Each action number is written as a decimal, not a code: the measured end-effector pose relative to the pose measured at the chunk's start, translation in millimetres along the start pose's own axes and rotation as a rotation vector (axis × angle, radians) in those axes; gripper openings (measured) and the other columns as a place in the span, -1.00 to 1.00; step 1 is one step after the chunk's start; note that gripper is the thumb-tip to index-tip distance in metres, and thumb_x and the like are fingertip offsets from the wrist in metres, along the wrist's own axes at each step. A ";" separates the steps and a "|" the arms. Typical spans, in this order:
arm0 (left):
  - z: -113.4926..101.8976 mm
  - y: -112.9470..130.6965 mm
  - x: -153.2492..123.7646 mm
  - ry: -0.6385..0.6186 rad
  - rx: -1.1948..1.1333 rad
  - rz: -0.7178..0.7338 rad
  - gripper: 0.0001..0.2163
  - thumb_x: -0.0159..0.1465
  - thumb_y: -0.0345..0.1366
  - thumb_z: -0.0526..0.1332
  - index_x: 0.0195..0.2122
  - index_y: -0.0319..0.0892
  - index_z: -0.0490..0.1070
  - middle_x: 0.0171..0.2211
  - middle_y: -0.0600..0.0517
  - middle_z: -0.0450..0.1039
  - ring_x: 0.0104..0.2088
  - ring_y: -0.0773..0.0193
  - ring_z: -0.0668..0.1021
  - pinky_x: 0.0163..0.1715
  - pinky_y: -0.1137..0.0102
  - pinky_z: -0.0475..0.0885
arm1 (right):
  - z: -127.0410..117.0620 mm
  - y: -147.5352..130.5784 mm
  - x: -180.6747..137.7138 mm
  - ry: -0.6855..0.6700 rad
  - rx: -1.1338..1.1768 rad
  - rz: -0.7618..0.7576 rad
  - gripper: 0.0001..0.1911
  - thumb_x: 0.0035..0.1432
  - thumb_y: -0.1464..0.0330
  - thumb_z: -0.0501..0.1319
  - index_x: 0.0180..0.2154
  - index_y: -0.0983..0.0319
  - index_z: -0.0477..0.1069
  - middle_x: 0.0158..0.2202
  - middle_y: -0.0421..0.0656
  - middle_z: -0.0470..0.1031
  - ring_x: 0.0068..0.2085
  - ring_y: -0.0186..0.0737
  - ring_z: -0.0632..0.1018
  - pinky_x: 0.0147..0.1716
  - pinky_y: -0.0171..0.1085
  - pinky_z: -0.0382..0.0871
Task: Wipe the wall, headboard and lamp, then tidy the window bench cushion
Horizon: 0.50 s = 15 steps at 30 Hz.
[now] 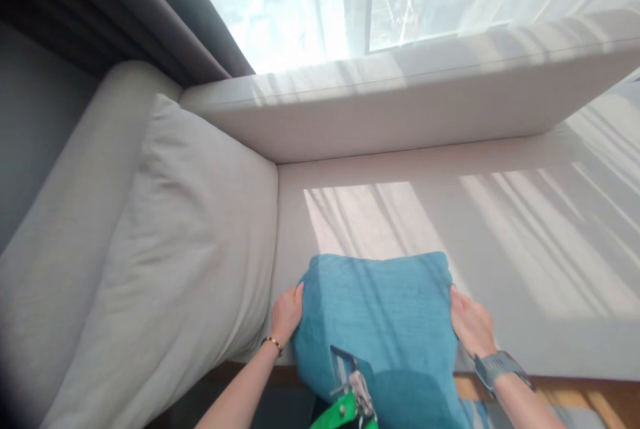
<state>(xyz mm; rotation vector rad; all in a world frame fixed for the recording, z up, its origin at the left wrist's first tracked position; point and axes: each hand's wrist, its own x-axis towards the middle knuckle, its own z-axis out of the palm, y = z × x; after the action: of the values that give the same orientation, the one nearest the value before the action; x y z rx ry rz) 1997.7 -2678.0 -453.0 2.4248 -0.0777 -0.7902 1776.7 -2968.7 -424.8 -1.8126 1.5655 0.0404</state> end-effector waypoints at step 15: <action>-33.8 146.1 36.0 -0.096 -0.543 0.129 -0.66 0.18 0.00 0.26 -0.40 -0.23 0.46 -0.51 0.04 0.45 -0.45 0.29 0.48 -0.39 0.43 0.40 | -47.2 -124.4 54.7 -0.057 0.262 -0.046 -0.57 0.28 0.11 0.15 -0.15 0.38 0.48 -0.28 0.00 0.56 -0.25 -0.11 0.57 -0.20 -0.10 0.49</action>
<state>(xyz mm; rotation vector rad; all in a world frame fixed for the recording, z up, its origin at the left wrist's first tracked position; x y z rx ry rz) 2063.5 -2790.0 -369.8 1.8515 -0.0483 -0.7534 1879.1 -3041.0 -354.1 -1.6263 1.4174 -0.1286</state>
